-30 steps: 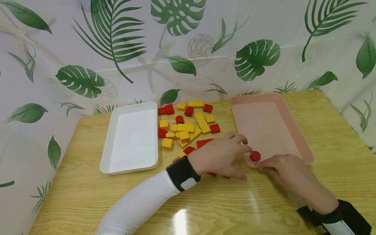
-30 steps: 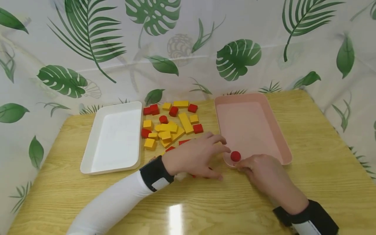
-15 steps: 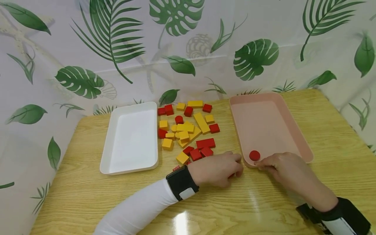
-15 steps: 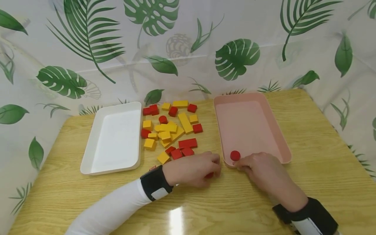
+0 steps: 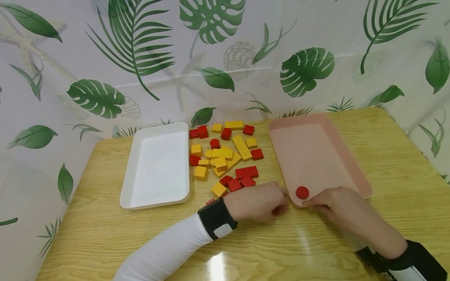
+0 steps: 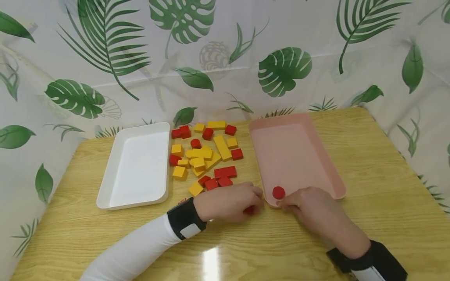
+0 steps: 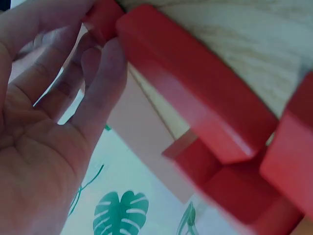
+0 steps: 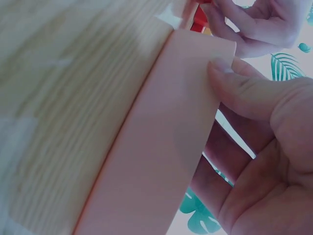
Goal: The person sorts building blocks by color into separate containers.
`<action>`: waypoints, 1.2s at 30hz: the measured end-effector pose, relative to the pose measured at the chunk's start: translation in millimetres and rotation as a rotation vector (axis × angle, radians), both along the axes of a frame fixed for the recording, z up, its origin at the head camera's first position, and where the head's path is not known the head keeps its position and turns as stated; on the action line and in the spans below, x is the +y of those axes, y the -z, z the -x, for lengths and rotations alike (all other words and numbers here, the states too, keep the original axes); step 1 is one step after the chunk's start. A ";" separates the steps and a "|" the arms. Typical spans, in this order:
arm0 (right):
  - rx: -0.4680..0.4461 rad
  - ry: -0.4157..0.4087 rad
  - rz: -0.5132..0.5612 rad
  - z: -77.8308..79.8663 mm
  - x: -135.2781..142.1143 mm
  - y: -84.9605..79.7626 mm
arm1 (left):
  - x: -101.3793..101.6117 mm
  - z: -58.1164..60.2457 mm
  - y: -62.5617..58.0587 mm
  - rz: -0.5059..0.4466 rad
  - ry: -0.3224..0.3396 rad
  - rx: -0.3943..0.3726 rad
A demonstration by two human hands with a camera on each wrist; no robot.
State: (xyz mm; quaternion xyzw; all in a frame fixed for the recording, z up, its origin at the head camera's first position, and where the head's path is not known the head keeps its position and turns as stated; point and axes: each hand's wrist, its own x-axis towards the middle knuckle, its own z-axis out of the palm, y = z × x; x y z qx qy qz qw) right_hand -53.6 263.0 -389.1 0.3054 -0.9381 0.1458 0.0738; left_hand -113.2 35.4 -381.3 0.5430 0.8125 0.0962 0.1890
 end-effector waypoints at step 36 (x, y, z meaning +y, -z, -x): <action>-0.012 -0.043 0.031 -8.4 -15.7 -1.3 | 71.4 48.4 -1.5 0.163 -0.070 0.251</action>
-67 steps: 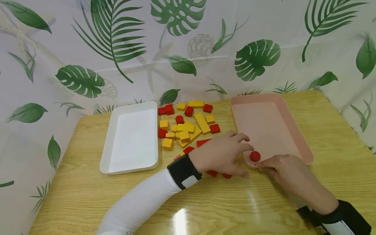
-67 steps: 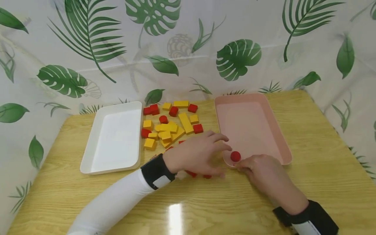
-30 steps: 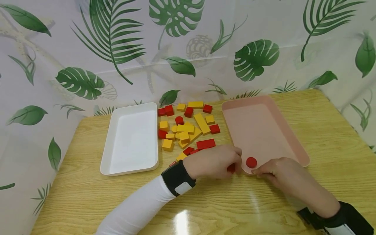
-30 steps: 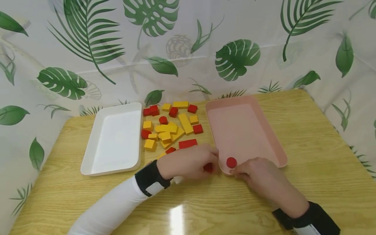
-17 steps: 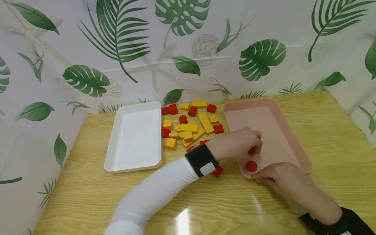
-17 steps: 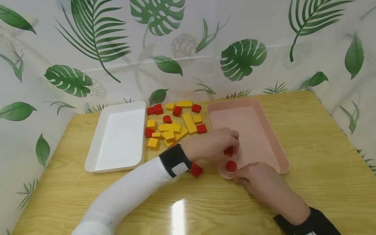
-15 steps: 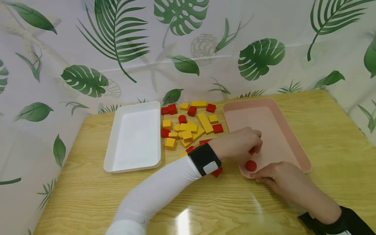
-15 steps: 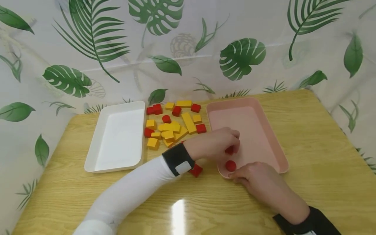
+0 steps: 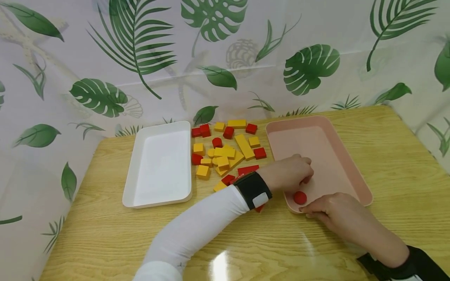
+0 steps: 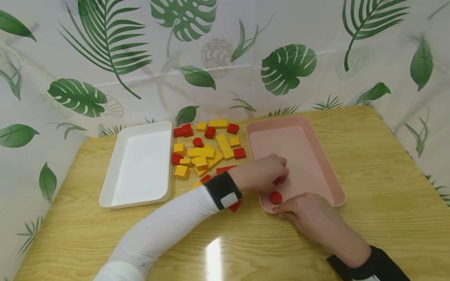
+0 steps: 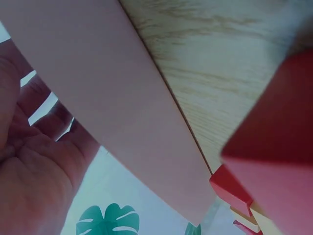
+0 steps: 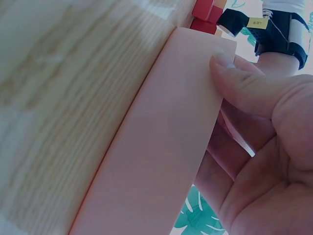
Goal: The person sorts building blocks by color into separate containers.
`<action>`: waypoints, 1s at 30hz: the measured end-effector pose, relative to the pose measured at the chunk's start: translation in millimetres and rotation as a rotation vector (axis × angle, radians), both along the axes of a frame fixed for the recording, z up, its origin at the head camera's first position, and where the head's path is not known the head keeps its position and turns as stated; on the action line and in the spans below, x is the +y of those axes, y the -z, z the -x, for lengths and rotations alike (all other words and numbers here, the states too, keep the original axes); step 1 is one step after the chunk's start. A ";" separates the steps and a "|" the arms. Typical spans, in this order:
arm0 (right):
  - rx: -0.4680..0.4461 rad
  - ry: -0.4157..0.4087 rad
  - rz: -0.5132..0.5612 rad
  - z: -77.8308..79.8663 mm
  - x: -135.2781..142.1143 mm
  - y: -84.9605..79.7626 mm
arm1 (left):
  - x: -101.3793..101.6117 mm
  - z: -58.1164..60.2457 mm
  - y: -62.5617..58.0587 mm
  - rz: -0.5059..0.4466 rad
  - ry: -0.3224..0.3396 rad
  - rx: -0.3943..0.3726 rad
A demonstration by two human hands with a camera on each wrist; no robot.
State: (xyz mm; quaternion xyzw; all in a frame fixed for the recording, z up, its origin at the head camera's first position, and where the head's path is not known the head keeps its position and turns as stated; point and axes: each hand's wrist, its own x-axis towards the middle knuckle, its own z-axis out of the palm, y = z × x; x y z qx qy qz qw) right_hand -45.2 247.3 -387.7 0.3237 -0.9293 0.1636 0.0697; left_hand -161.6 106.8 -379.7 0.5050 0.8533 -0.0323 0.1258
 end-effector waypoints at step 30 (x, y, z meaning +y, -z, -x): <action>-0.027 0.016 0.015 -0.1 0.0 1.6 | -114.0 -54.0 -9.9 -0.127 0.024 0.041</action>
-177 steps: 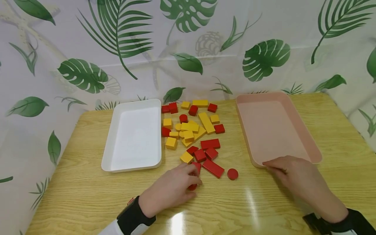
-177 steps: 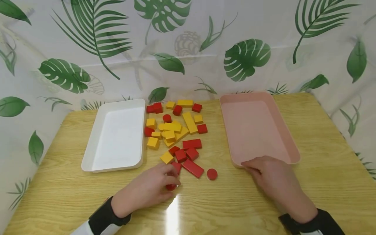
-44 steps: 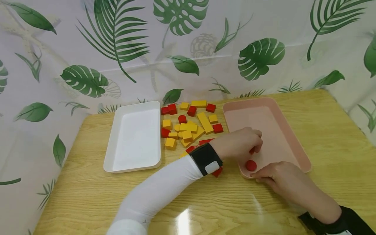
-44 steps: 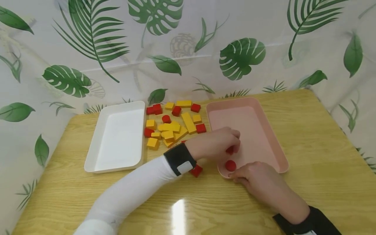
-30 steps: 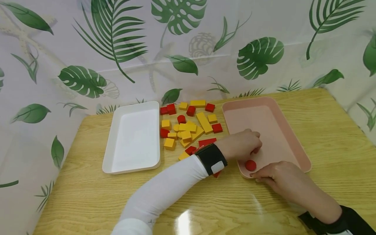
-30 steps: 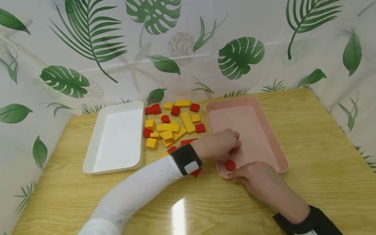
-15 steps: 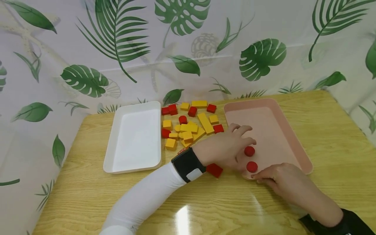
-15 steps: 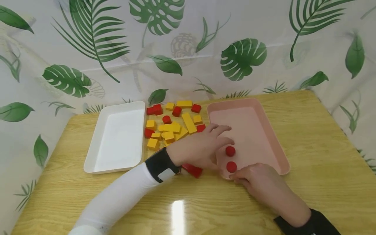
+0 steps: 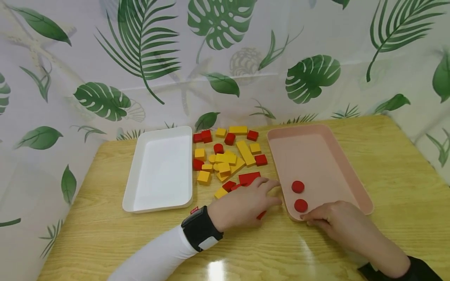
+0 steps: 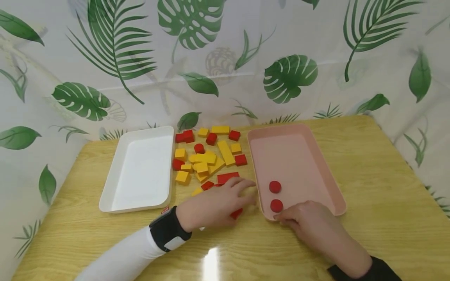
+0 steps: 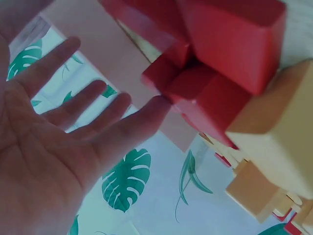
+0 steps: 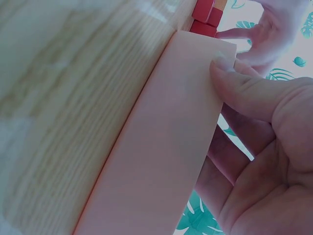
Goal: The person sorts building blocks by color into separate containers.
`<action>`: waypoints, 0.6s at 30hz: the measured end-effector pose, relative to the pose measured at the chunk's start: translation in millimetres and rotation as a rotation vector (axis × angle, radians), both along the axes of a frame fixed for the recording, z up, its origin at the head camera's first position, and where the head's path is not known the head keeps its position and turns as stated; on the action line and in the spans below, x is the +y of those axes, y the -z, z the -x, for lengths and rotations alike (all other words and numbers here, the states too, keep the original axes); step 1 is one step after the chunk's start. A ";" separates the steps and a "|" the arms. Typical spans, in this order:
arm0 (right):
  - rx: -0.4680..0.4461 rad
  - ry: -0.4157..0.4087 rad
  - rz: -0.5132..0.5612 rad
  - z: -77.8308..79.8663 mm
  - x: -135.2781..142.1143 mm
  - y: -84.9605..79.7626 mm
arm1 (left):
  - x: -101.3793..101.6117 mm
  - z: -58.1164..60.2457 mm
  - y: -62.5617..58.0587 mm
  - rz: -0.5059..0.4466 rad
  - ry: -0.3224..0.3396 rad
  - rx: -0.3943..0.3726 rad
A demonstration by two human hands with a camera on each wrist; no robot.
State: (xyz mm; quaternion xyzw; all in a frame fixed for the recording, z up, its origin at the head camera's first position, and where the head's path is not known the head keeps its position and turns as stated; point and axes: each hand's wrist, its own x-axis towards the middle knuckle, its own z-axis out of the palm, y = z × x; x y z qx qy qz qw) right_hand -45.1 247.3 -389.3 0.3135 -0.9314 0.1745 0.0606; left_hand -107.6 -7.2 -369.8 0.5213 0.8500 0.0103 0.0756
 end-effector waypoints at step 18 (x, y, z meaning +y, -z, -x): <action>0.015 0.004 0.014 -1.6 0.4 0.4 | 0.8 -4.3 11.3 0.045 0.081 0.127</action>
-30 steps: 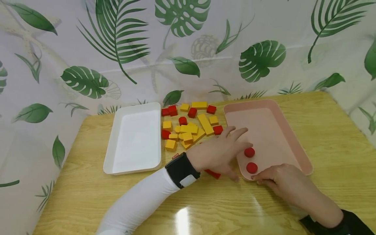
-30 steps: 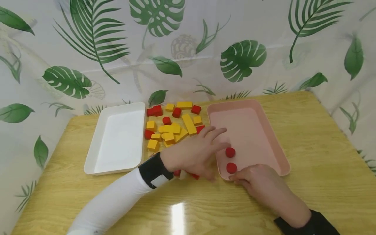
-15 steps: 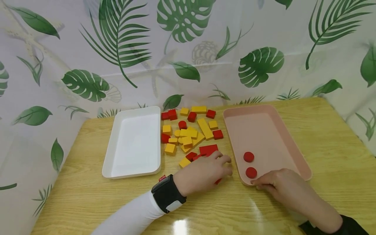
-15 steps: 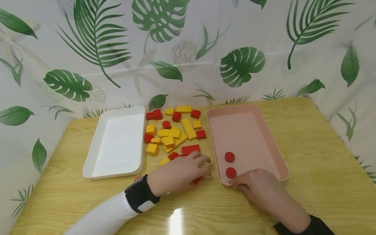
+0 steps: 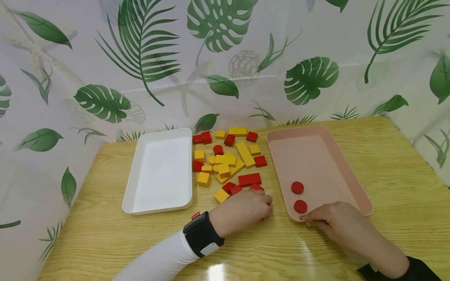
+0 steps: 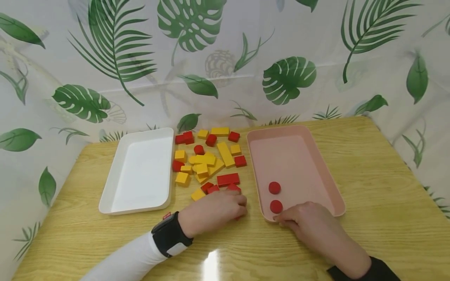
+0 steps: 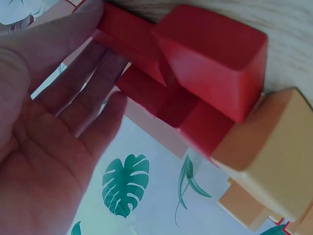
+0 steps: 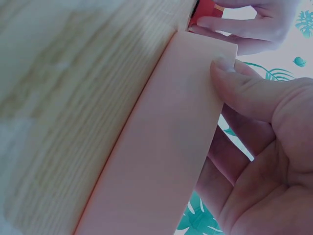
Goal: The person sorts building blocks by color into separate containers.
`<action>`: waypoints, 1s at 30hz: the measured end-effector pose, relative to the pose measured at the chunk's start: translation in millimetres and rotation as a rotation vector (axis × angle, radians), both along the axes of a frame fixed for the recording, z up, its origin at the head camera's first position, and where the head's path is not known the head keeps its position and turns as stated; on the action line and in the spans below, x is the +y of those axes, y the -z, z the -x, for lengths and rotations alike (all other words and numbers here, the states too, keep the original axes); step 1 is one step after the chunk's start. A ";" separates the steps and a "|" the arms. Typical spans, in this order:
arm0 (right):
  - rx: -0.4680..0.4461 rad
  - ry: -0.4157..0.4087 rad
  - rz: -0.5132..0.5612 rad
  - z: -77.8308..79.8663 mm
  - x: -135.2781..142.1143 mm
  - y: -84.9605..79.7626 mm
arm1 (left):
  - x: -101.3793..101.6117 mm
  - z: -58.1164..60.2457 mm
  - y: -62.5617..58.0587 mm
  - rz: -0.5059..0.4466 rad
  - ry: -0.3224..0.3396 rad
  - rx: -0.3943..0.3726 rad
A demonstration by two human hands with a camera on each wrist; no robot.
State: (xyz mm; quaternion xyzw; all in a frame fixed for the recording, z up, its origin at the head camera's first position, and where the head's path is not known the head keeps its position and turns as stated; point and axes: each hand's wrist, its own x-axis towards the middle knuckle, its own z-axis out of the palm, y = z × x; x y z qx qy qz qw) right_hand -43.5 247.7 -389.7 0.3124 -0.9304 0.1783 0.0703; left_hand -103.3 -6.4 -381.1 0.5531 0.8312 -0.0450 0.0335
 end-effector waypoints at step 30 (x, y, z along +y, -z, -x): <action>-0.008 -0.004 0.022 -1.2 1.6 0.8 | 109.0 64.5 -35.3 0.135 -0.010 0.306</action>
